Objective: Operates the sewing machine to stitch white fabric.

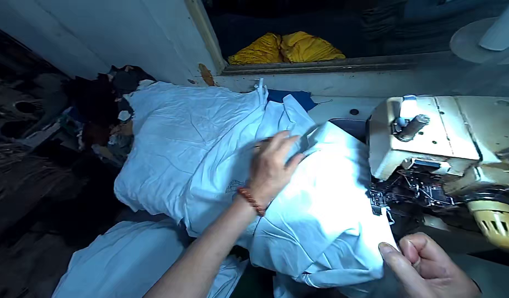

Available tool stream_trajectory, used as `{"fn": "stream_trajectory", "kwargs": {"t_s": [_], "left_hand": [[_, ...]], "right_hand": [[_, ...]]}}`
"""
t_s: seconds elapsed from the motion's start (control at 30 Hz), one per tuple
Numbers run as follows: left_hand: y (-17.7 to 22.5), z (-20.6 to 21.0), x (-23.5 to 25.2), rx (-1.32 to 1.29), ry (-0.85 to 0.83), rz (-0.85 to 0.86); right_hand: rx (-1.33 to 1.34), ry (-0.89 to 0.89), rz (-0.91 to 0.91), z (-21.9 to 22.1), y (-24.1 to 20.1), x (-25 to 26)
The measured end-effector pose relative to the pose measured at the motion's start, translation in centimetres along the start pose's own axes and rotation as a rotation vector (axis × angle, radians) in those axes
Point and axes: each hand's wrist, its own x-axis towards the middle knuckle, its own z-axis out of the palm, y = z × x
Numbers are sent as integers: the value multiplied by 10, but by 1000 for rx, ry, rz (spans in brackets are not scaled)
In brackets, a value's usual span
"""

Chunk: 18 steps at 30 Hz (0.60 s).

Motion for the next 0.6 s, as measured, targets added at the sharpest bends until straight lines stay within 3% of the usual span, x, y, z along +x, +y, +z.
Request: {"fn": "stream_trajectory", "kwargs": {"t_s": [0.13, 0.2, 0.27, 0.47, 0.53, 0.6], "left_hand": [[-81, -76, -51, 255, -192, -612], [-106, -90, -77, 320, -347, -778], [-112, -96, -87, 274, -367, -808], [-125, -134, -35, -226, 143, -721], [-122, -141, -21, -181, 52, -745], [-122, -136, -27, -53, -228, -836]], "right_hand": [[39, 14, 17, 2, 0, 0], [49, 20, 9, 2, 0, 1], [58, -8, 10, 0, 3, -1], [-8, -245, 5, -11, 30, -37], [24, -225, 30, -11, 39, -43], [94, -177, 77, -12, 39, -40]]}}
